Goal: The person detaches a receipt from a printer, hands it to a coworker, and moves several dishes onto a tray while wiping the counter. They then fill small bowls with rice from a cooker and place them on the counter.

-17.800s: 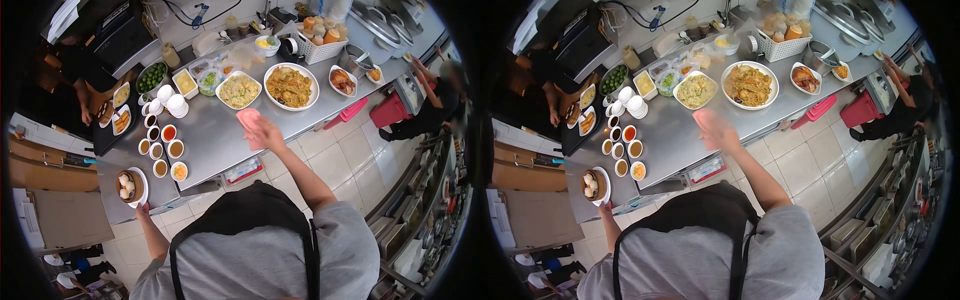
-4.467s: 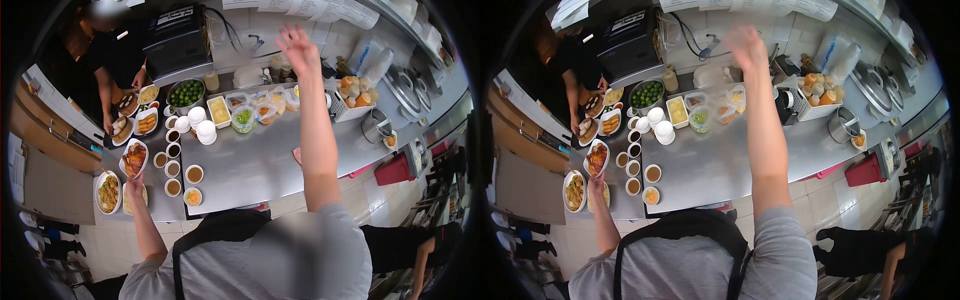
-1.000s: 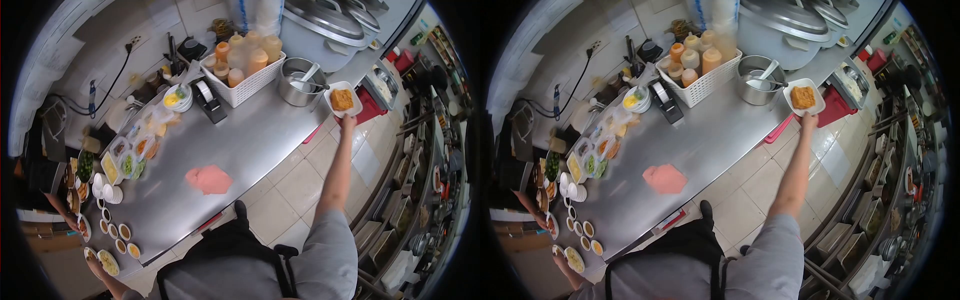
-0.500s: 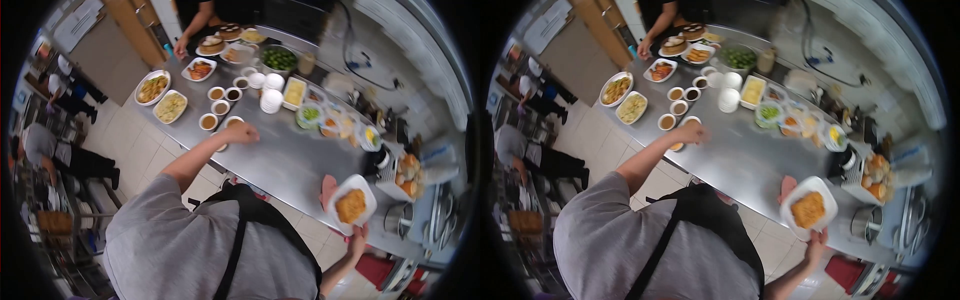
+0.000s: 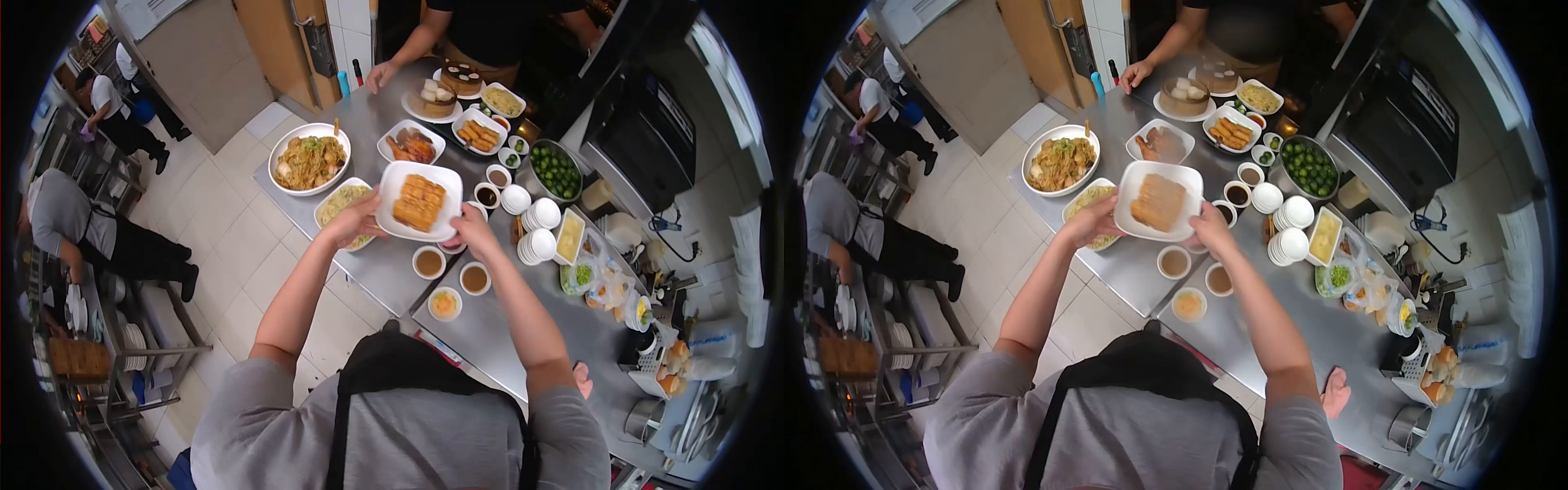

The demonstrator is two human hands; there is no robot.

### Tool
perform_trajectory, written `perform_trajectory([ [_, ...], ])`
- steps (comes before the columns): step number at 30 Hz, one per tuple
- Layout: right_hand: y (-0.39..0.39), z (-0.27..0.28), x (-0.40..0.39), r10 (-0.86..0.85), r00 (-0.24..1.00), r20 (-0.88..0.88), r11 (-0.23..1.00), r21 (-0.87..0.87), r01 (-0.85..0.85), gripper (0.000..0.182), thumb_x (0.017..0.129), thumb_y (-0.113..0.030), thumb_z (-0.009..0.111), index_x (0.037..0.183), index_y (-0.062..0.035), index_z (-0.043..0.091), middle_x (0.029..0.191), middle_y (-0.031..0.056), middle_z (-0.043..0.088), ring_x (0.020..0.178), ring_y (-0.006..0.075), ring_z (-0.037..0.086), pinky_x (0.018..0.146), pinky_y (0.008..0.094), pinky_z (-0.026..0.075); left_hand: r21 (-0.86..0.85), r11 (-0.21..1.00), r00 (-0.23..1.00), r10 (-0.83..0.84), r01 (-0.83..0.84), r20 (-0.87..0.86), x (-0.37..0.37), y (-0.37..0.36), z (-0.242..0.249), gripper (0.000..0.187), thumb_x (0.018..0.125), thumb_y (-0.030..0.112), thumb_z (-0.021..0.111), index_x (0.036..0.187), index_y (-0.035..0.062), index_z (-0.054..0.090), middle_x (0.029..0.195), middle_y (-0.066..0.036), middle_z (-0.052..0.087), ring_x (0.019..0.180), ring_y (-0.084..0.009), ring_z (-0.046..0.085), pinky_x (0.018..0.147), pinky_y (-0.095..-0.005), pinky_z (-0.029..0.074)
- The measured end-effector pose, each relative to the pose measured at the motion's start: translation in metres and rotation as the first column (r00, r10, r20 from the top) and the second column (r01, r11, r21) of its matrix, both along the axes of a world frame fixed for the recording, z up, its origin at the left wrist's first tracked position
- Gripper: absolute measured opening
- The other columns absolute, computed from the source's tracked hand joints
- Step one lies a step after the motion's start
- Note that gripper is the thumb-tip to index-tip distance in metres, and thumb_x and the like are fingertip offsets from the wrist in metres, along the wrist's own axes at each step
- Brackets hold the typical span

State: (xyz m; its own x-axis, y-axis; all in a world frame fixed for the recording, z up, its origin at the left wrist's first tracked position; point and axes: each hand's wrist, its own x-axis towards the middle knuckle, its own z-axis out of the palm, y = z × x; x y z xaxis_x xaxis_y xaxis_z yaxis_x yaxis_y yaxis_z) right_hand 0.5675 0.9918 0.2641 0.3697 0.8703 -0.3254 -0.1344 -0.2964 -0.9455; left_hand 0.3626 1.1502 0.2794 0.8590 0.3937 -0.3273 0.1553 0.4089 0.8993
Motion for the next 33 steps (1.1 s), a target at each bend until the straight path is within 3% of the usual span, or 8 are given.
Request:
perform_trajectory([
  [5, 0.105, -0.015, 0.017, 0.094, 0.982, -0.167, 0.994, 0.071, -0.083, 0.032, 0.081, -0.009, 0.047, 0.109, 0.0043, 0.04, 0.094, 0.0165, 0.056, 0.071, 0.0246, 0.062, 0.06, 0.0301, 0.054, 0.137, 0.967, 0.977, 0.207, -0.213, 0.05, 0.016, 0.075, -0.003, 0.06, 0.077, -0.003, 0.039, 0.133, 0.0026, 0.017, 0.113, -0.016, 0.049, 0.09, -0.024, 0.058, 0.063, -0.0297, 0.055],
  [7, 0.137, -0.006, 0.05, 0.19, 0.96, -0.207, 0.981, -0.002, -0.195, 0.046, 0.087, -0.04, 0.041, 0.109, 0.0005, 0.044, 0.081, 0.0112, 0.061, 0.067, 0.0173, 0.062, 0.058, 0.0256, 0.052, 0.048, 0.968, 0.967, 0.244, -0.247, 0.067, 0.025, 0.107, -0.011, 0.063, 0.072, -0.007, 0.037, 0.132, -0.0007, 0.017, 0.11, -0.019, 0.049, 0.087, -0.0249, 0.059, 0.061, -0.03, 0.055],
  [10, 0.205, -0.043, 0.122, -0.118, 0.933, 0.34, 0.985, -0.083, 0.155, 0.039, 0.085, -0.034, 0.045, 0.111, -0.0059, 0.049, 0.076, 0.0155, 0.062, 0.056, 0.0194, 0.059, 0.049, 0.0318, 0.046, -0.039, 0.931, 0.928, 0.364, -0.362, 0.08, 0.043, 0.136, -0.007, 0.061, 0.072, -0.009, 0.035, 0.131, -0.0023, 0.018, 0.106, -0.019, 0.05, 0.083, -0.0263, 0.059, 0.062, -0.0304, 0.055],
  [12, 0.241, -0.052, 0.151, -0.105, 0.634, 0.766, 0.941, -0.129, 0.312, 0.053, 0.078, -0.016, 0.042, 0.13, -0.0193, 0.033, 0.093, 0.0191, 0.059, 0.081, 0.0316, 0.06, 0.072, 0.0412, 0.045, -0.047, 0.915, 0.912, 0.402, -0.4, 0.08, 0.058, 0.152, -0.016, 0.06, 0.072, -0.009, 0.034, 0.13, -0.0022, 0.019, 0.106, -0.02, 0.05, 0.083, -0.0269, 0.059, 0.061, -0.031, 0.056],
  [15, 0.264, -0.049, 0.15, 0.035, 0.323, 0.946, 0.912, -0.162, 0.376, 0.059, 0.078, -0.009, 0.038, 0.133, -0.025, 0.025, 0.094, 0.0183, 0.059, 0.08, 0.0273, 0.06, 0.07, 0.0375, 0.047, -0.064, 0.88, 0.877, 0.475, -0.471, 0.077, 0.076, 0.168, -0.028, 0.058, 0.073, -0.008, 0.034, 0.129, -0.002, 0.021, 0.104, -0.02, 0.05, 0.081, -0.0281, 0.06, 0.06, -0.0321, 0.056],
  [16, 0.268, -0.045, 0.147, 0.13, 0.423, 0.897, 0.895, -0.29, 0.34, 0.063, 0.074, -0.006, 0.038, 0.132, -0.0291, 0.027, 0.103, 0.0187, 0.056, 0.097, 0.0315, 0.054, 0.082, 0.0402, 0.042, -0.05, 0.87, 0.867, 0.493, -0.49, 0.077, 0.083, 0.172, -0.031, 0.056, 0.072, -0.008, 0.034, 0.127, -0.0019, 0.024, 0.104, -0.021, 0.05, 0.08, -0.0283, 0.06, 0.059, -0.0324, 0.056],
  [31, 0.216, -0.014, 0.091, 0.269, 0.479, 0.836, 0.916, -0.376, 0.141, 0.033, 0.078, -0.016, 0.046, 0.109, -0.0214, 0.056, 0.1, 0.0147, 0.058, 0.097, 0.0274, 0.055, 0.079, 0.0393, 0.044, 0.097, 0.544, 0.534, 0.838, -0.834, -0.112, 0.17, 0.215, -0.101, 0.039, 0.077, -0.003, 0.038, 0.114, 0.0032, 0.033, 0.108, -0.015, 0.047, 0.089, -0.0273, 0.055, 0.055, -0.0313, 0.053],
  [33, 0.212, -0.039, 0.059, 0.387, 0.558, 0.734, 0.921, -0.336, -0.197, 0.03, 0.078, -0.008, 0.043, 0.098, -0.0176, 0.063, 0.088, 0.0121, 0.063, 0.084, 0.022, 0.059, 0.074, 0.0321, 0.045, 0.099, 0.558, 0.55, 0.83, -0.824, -0.092, 0.172, 0.227, -0.112, 0.039, 0.077, -0.002, 0.037, 0.116, 0.0042, 0.032, 0.11, -0.015, 0.045, 0.091, -0.0274, 0.053, 0.058, -0.0333, 0.052],
])
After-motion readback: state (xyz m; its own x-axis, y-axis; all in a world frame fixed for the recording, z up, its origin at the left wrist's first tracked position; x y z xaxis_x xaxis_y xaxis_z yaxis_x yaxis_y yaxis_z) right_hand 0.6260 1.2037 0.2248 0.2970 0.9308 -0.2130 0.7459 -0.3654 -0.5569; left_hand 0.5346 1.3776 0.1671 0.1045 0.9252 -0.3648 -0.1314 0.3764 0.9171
